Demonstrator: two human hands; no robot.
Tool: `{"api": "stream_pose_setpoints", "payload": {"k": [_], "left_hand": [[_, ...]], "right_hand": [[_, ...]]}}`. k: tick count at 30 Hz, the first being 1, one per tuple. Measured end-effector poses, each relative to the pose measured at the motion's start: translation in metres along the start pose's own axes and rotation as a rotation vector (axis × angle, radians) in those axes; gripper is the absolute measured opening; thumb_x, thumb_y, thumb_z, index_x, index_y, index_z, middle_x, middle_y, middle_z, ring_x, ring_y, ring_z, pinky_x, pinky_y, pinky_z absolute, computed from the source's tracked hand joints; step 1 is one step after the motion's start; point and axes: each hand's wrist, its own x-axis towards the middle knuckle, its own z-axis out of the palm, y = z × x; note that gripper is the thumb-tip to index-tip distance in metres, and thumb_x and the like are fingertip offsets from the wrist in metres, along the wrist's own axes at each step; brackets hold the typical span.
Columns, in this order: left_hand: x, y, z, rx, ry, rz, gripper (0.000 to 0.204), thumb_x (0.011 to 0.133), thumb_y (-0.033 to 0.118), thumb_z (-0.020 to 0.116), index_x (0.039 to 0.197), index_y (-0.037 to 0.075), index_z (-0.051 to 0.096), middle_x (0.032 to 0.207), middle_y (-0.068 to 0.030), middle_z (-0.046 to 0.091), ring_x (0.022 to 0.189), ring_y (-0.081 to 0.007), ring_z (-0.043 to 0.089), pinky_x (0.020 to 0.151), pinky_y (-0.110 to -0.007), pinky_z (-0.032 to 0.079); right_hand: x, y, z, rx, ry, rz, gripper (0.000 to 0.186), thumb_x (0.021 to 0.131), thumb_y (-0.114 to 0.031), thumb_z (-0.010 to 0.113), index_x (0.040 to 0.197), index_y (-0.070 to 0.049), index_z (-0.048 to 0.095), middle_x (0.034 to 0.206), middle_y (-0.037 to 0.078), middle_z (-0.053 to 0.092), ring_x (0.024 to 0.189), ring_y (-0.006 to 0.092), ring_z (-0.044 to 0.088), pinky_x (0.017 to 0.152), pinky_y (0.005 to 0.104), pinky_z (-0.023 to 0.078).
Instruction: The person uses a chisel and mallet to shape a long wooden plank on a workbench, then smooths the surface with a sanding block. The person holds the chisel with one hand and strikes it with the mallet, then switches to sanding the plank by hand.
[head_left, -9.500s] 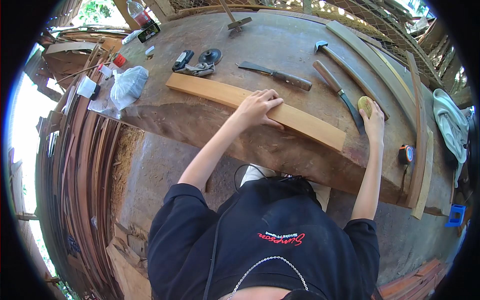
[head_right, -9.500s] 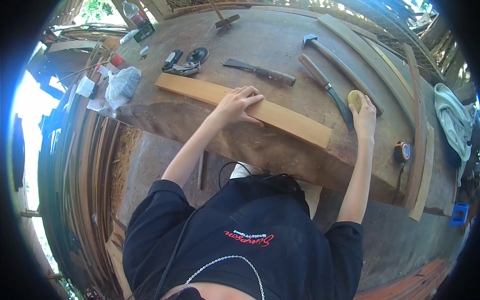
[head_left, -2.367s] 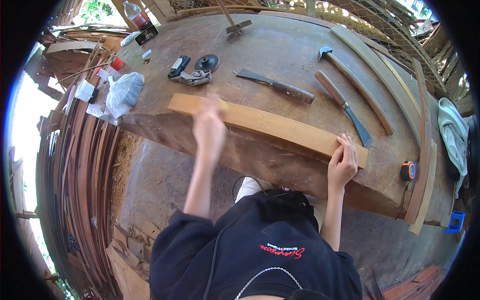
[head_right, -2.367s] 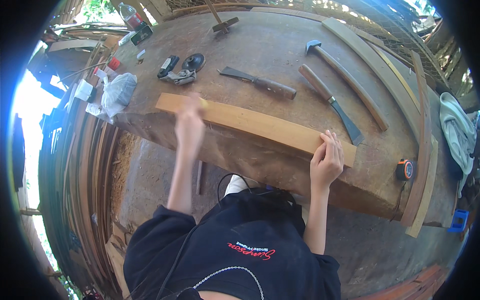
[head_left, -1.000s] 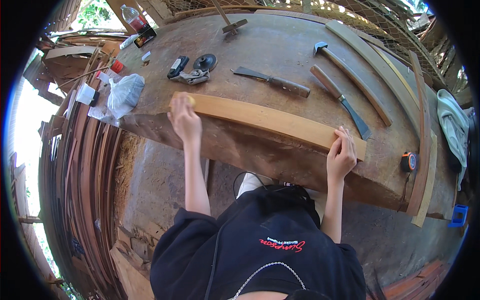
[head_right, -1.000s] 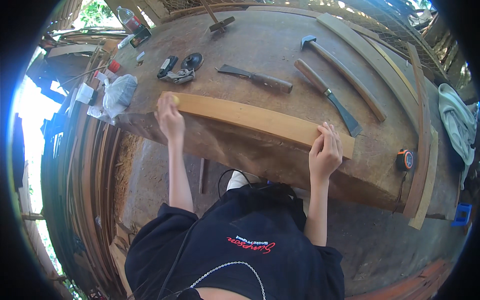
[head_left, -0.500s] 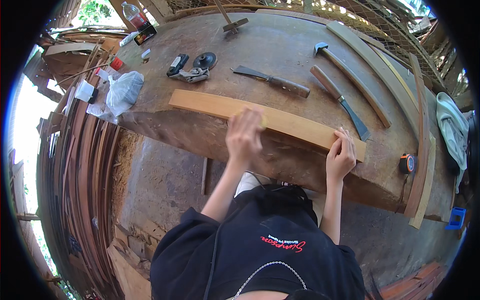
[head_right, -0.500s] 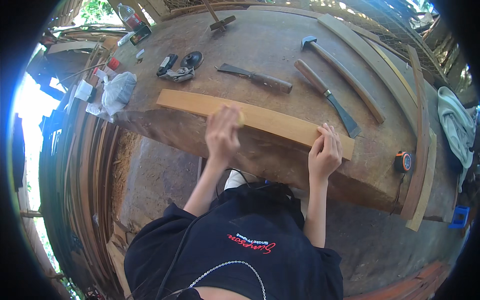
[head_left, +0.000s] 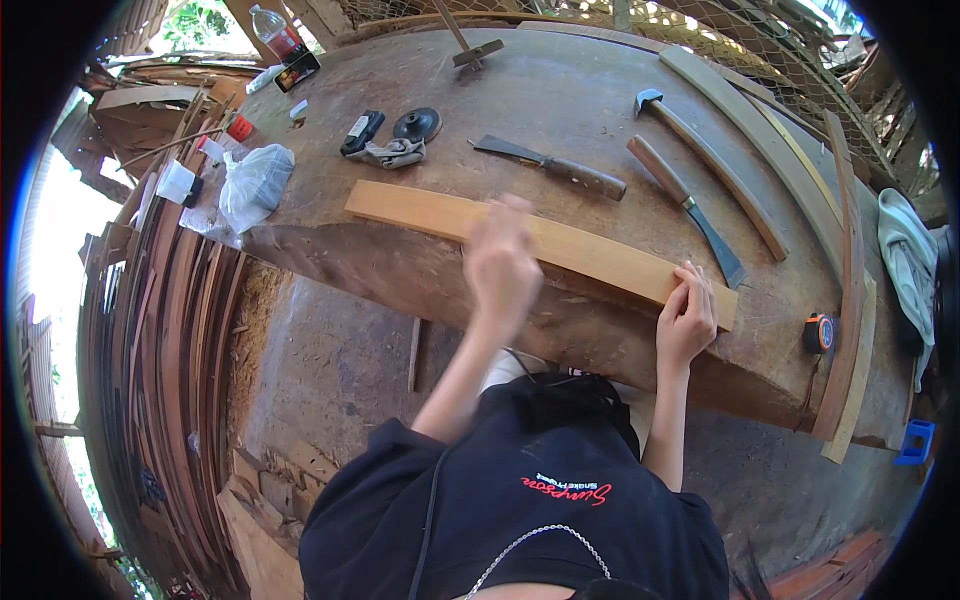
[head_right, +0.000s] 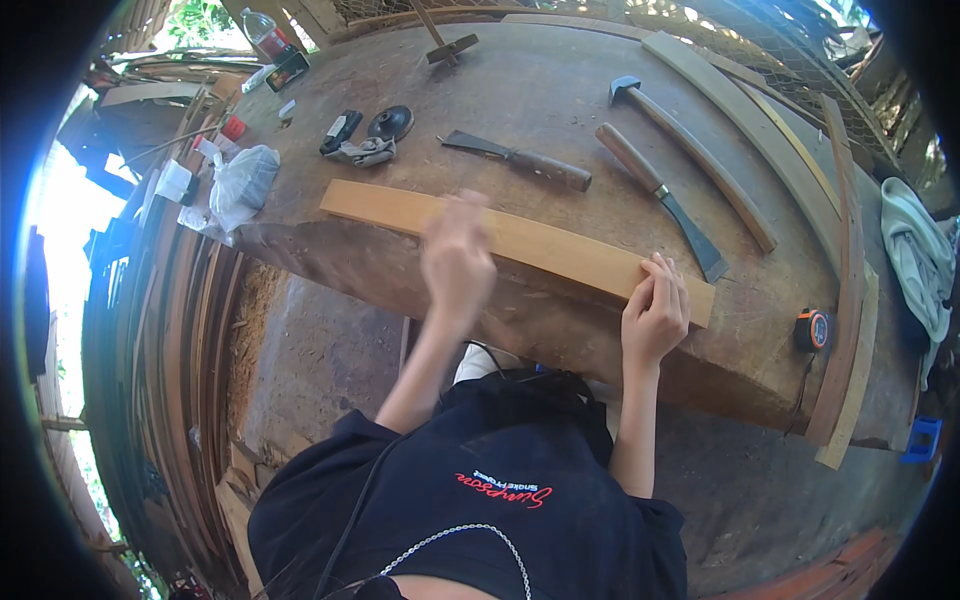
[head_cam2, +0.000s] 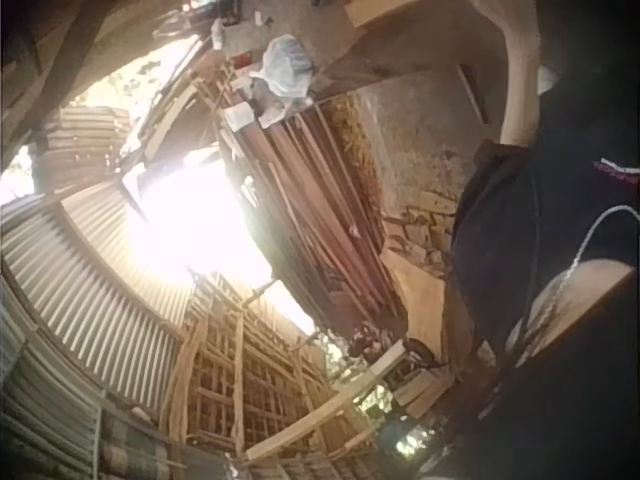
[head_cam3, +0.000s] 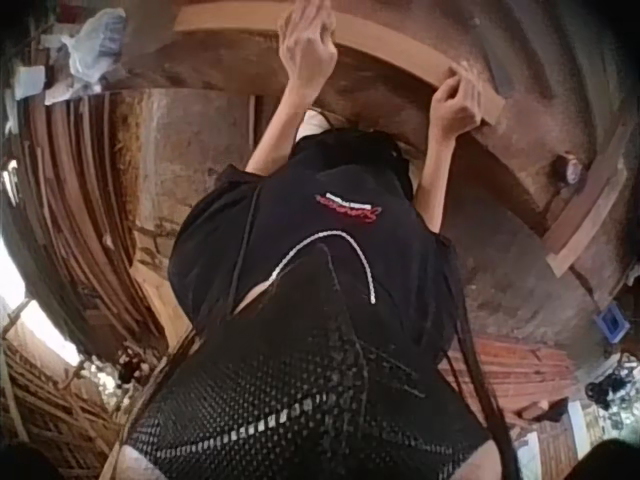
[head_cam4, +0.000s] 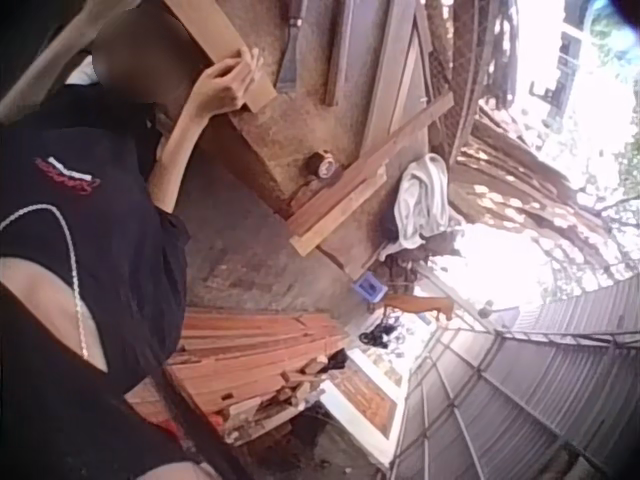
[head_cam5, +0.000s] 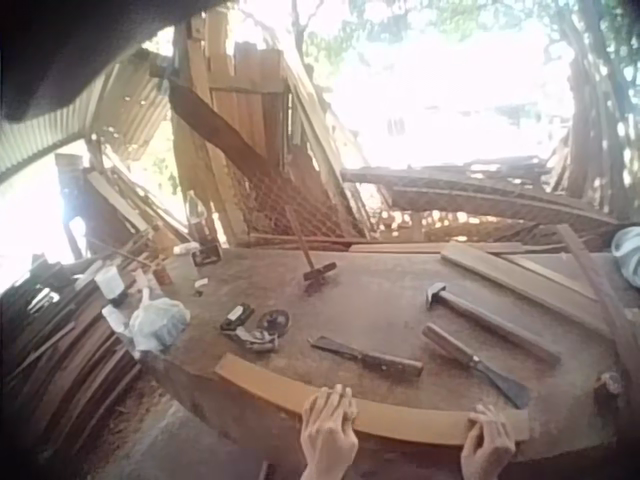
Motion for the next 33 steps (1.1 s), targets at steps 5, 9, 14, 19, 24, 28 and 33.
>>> {"api": "stream_pose_setpoints", "payload": {"k": [5, 9, 14, 19, 24, 28, 33], "left_hand": [[-0.018, 0.038, 0.002, -0.262, -0.191, 0.194, 0.030, 0.082, 0.007, 0.050, 0.111, 0.006, 0.059, 0.115, -0.0125, 0.057, 0.111, -0.0285, 0.050, 0.097, -0.038, 0.036], [0.026, -0.051, -0.003, -0.070, -0.031, 0.063, 0.024, 0.082, 0.007, 0.049, 0.103, 0.007, 0.061, 0.107, -0.0077, 0.062, 0.102, -0.0281, 0.056, 0.091, -0.036, 0.041], [0.053, -0.144, -0.011, 0.125, 0.001, -0.283, 0.036, 0.094, 0.024, 0.034, 0.115, 0.009, 0.058, 0.120, -0.0083, 0.056, 0.119, -0.0260, 0.045, 0.100, -0.036, 0.030], [0.029, -0.047, 0.008, -0.102, -0.009, -0.234, 0.024, 0.086, 0.010, 0.047, 0.105, 0.007, 0.061, 0.104, -0.0132, 0.061, 0.100, -0.0292, 0.054, 0.094, -0.039, 0.035], [-0.005, 0.020, 0.008, -0.266, -0.210, 0.180, 0.032, 0.084, 0.008, 0.049, 0.115, 0.010, 0.058, 0.119, -0.0089, 0.056, 0.117, -0.0267, 0.046, 0.100, -0.037, 0.031], [0.032, -0.061, -0.010, -0.040, -0.132, 0.057, 0.029, 0.086, 0.011, 0.046, 0.113, 0.008, 0.058, 0.117, -0.0105, 0.057, 0.114, -0.0278, 0.049, 0.098, -0.036, 0.036], [0.058, -0.172, -0.022, 0.055, -0.020, -0.287, 0.036, 0.095, 0.027, 0.034, 0.107, 0.007, 0.062, 0.110, -0.0154, 0.060, 0.108, -0.0317, 0.052, 0.092, -0.038, 0.039]], "right_hand": [[0.000, 0.000, -0.001, -0.005, -0.009, -0.008, 0.014, 0.083, -0.003, 0.048, 0.087, -0.008, 0.061, 0.097, 0.007, 0.065, 0.099, 0.0248, 0.060, 0.086, 0.0362, 0.046], [0.000, 0.000, -0.002, -0.003, 0.005, 0.001, 0.014, 0.083, -0.003, 0.049, 0.086, -0.008, 0.061, 0.097, 0.007, 0.065, 0.099, 0.0251, 0.060, 0.085, 0.0361, 0.047], [0.001, 0.000, 0.001, 0.016, 0.014, -0.021, 0.013, 0.082, -0.003, 0.050, 0.086, -0.008, 0.061, 0.097, 0.007, 0.065, 0.098, 0.0250, 0.060, 0.085, 0.0360, 0.047], [0.001, 0.000, 0.000, 0.003, 0.017, -0.005, 0.013, 0.082, -0.003, 0.050, 0.086, -0.008, 0.061, 0.096, 0.007, 0.066, 0.098, 0.0249, 0.061, 0.086, 0.0360, 0.047], [0.001, -0.001, -0.002, 0.001, 0.009, -0.014, 0.013, 0.082, -0.003, 0.050, 0.086, -0.007, 0.061, 0.096, 0.007, 0.066, 0.097, 0.0249, 0.061, 0.086, 0.0363, 0.047], [0.001, 0.001, -0.002, 0.000, 0.015, -0.016, 0.014, 0.082, -0.002, 0.050, 0.086, -0.007, 0.061, 0.096, 0.007, 0.066, 0.097, 0.0249, 0.061, 0.086, 0.0370, 0.047], [0.000, -0.001, 0.001, 0.023, 0.001, -0.007, 0.014, 0.082, -0.002, 0.049, 0.086, -0.008, 0.061, 0.097, 0.007, 0.065, 0.099, 0.0250, 0.060, 0.087, 0.0375, 0.046]]}}
